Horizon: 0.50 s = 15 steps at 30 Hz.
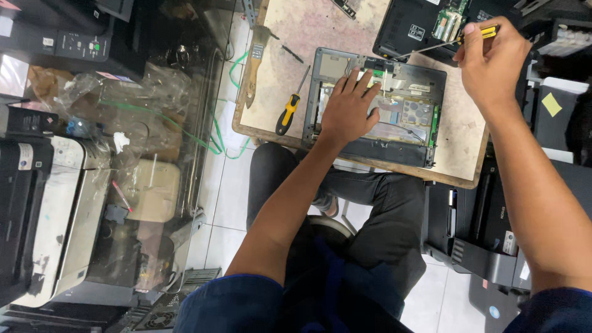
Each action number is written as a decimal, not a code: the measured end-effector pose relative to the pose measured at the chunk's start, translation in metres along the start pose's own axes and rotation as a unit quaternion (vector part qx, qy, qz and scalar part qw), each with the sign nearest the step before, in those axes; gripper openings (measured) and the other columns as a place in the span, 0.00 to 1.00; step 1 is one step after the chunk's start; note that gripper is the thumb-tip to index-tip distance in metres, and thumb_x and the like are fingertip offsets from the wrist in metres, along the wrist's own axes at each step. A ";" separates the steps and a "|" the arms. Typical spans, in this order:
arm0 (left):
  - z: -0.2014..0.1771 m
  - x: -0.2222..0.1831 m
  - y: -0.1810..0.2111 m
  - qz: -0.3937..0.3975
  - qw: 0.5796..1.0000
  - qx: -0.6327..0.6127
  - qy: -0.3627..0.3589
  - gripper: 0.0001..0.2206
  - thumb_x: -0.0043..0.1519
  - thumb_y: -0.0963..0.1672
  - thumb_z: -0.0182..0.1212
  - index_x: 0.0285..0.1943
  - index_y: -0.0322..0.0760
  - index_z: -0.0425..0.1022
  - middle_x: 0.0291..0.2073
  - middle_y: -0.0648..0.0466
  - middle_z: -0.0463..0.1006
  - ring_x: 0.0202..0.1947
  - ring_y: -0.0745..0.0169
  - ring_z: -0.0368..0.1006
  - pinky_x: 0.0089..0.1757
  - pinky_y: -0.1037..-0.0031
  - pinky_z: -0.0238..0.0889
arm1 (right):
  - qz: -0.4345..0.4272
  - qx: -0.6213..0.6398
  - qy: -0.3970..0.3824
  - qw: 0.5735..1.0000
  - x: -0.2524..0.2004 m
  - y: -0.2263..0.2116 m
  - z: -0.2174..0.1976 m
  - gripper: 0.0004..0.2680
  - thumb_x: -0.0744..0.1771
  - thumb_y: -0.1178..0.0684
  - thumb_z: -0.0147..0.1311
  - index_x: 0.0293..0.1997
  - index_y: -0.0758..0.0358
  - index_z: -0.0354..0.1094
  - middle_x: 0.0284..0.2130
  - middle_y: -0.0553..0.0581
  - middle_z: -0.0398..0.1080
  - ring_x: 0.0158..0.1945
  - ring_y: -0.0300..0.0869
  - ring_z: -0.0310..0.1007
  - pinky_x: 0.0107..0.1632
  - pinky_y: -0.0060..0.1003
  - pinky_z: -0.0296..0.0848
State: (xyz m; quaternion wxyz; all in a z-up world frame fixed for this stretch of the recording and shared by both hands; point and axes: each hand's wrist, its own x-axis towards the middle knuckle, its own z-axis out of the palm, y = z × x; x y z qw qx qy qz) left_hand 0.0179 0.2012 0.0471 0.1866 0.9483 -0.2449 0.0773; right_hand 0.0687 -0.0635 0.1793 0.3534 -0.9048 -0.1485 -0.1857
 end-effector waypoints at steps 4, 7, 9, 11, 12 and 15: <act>0.001 0.000 0.000 0.001 1.000 0.004 0.003 0.28 0.72 0.56 0.52 0.79 0.46 0.68 0.78 0.47 0.60 0.79 0.39 0.50 0.73 0.46 0.49 | -0.006 -0.030 -0.012 0.999 0.005 -0.008 0.002 0.08 0.84 0.57 0.55 0.53 0.70 0.69 0.30 0.57 0.77 0.32 0.40 0.79 0.41 0.35 0.73; 0.002 0.001 0.000 -0.005 1.000 -0.005 -0.003 0.27 0.71 0.56 0.52 0.78 0.47 0.68 0.79 0.47 0.60 0.80 0.39 0.50 0.73 0.46 0.47 | 0.001 -0.023 -0.015 1.000 0.007 -0.012 0.002 0.08 0.83 0.59 0.55 0.51 0.70 0.70 0.30 0.58 0.77 0.32 0.39 0.80 0.39 0.33 0.73; 0.003 0.000 -0.001 -0.002 1.000 -0.004 0.007 0.28 0.71 0.56 0.54 0.78 0.47 0.69 0.79 0.47 0.60 0.80 0.39 0.49 0.73 0.46 0.47 | -0.003 -0.019 -0.020 1.000 0.007 -0.010 0.002 0.08 0.84 0.59 0.55 0.53 0.72 0.70 0.29 0.59 0.77 0.32 0.40 0.80 0.40 0.34 0.73; 0.001 0.000 0.000 -0.003 1.000 -0.005 0.000 0.28 0.71 0.56 0.53 0.78 0.47 0.68 0.79 0.47 0.59 0.80 0.39 0.49 0.73 0.46 0.47 | -0.014 -0.023 -0.024 0.999 0.006 -0.016 -0.001 0.08 0.84 0.60 0.56 0.53 0.72 0.70 0.30 0.59 0.77 0.33 0.40 0.79 0.40 0.35 0.73; 0.000 0.001 0.000 -0.004 1.000 -0.005 -0.006 0.28 0.71 0.56 0.53 0.78 0.47 0.67 0.79 0.47 0.59 0.80 0.39 0.49 0.73 0.46 0.47 | -0.024 -0.027 -0.026 0.999 0.006 -0.018 -0.002 0.08 0.84 0.61 0.56 0.52 0.73 0.70 0.31 0.59 0.77 0.34 0.41 0.79 0.40 0.36 0.73; 0.002 0.000 0.000 -0.002 1.000 -0.008 0.007 0.28 0.70 0.55 0.54 0.78 0.47 0.68 0.78 0.47 0.60 0.79 0.39 0.50 0.73 0.46 0.47 | -0.019 -0.023 -0.033 0.999 0.006 -0.014 -0.002 0.08 0.84 0.60 0.56 0.53 0.73 0.70 0.31 0.60 0.76 0.34 0.41 0.79 0.40 0.35 0.72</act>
